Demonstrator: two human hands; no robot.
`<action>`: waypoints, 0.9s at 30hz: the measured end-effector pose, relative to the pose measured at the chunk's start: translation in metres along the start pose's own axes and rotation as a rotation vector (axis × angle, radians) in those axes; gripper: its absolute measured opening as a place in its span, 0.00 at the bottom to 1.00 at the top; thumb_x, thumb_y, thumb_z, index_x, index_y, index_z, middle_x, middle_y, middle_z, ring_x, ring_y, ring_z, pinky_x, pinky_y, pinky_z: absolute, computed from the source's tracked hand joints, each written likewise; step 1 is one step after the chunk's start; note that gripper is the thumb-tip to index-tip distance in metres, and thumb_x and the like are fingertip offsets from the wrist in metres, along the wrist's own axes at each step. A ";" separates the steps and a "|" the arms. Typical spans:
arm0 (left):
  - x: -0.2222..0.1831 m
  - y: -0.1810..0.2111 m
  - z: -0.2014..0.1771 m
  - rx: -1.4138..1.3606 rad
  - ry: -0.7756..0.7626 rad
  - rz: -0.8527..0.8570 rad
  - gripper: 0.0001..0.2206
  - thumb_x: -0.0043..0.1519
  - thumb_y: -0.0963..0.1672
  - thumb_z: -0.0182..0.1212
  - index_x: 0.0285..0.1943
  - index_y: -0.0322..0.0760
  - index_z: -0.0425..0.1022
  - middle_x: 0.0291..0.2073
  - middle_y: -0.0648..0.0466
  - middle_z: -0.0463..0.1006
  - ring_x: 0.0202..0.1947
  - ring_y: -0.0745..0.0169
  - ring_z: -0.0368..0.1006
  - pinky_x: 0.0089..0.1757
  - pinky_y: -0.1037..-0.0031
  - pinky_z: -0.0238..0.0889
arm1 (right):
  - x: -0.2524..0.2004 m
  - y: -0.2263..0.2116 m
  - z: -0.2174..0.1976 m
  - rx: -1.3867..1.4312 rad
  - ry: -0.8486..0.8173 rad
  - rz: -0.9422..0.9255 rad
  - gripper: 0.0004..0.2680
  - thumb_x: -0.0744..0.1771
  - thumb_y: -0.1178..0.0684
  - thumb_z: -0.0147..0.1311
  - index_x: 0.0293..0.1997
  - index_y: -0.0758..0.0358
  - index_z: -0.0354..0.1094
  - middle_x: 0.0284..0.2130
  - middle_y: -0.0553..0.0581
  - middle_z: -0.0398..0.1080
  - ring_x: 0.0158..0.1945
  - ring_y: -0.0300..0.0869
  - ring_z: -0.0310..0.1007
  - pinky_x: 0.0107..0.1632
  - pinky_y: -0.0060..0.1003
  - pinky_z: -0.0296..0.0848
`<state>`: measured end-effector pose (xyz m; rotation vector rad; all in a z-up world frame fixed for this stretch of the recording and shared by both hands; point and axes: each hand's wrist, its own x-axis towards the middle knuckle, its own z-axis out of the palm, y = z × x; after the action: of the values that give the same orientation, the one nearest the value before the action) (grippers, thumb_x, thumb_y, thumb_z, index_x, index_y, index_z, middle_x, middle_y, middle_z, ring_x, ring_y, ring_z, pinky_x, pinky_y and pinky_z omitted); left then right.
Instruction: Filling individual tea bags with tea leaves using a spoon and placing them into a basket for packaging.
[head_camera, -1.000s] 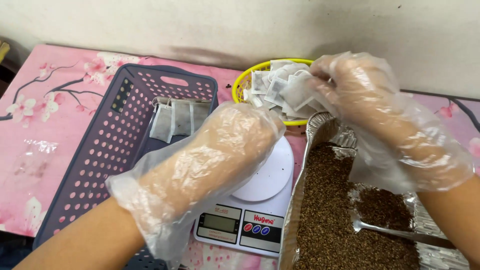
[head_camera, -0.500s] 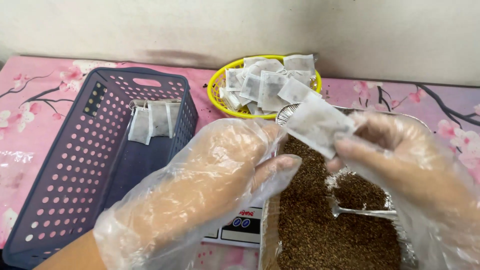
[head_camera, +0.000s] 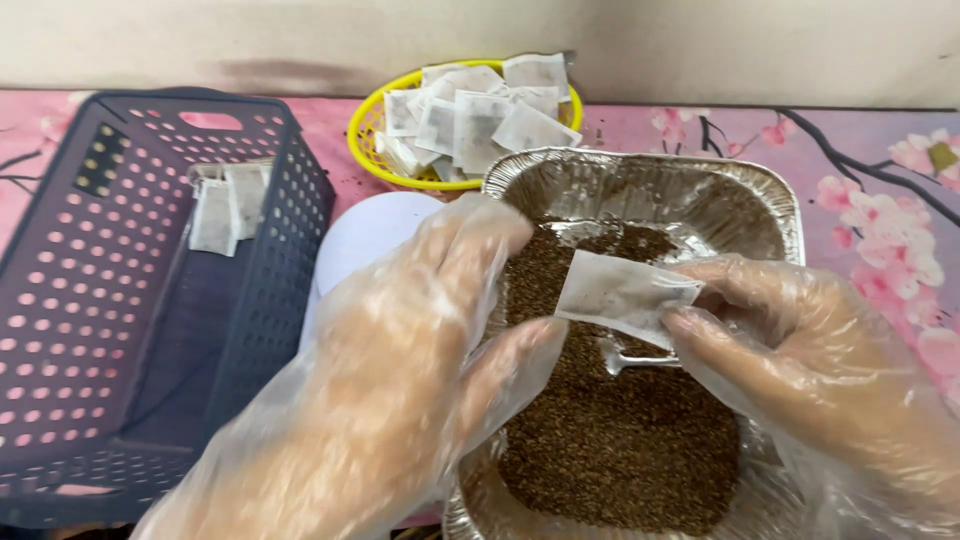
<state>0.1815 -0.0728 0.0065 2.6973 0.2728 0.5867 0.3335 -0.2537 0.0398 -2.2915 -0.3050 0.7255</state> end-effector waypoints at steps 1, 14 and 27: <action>-0.001 0.010 -0.011 -0.026 0.022 0.080 0.26 0.63 0.45 0.64 0.68 0.34 0.61 0.64 0.44 0.68 0.62 0.49 0.66 0.60 0.64 0.60 | 0.000 0.008 -0.004 -0.152 0.042 -0.121 0.11 0.64 0.51 0.59 0.46 0.46 0.87 0.38 0.45 0.89 0.33 0.39 0.80 0.37 0.35 0.75; -0.002 0.044 0.026 -0.678 -0.109 0.018 0.06 0.67 0.43 0.54 0.47 0.42 0.76 0.36 0.55 0.83 0.34 0.64 0.80 0.38 0.73 0.69 | 0.011 0.058 0.008 -0.190 -0.049 -0.932 0.06 0.67 0.49 0.54 0.36 0.55 0.77 0.28 0.44 0.78 0.30 0.32 0.77 0.36 0.28 0.72; 0.004 0.023 0.031 -0.775 -0.288 -0.021 0.07 0.68 0.43 0.51 0.40 0.42 0.75 0.32 0.60 0.77 0.33 0.71 0.68 0.39 0.72 0.67 | 0.023 0.050 0.017 -0.124 -0.119 -0.804 0.06 0.64 0.46 0.63 0.30 0.52 0.80 0.25 0.41 0.80 0.27 0.29 0.77 0.33 0.27 0.73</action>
<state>0.2013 -0.1022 -0.0088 1.9818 -0.0131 0.2164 0.3433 -0.2715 -0.0143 -1.9756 -1.2596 0.4193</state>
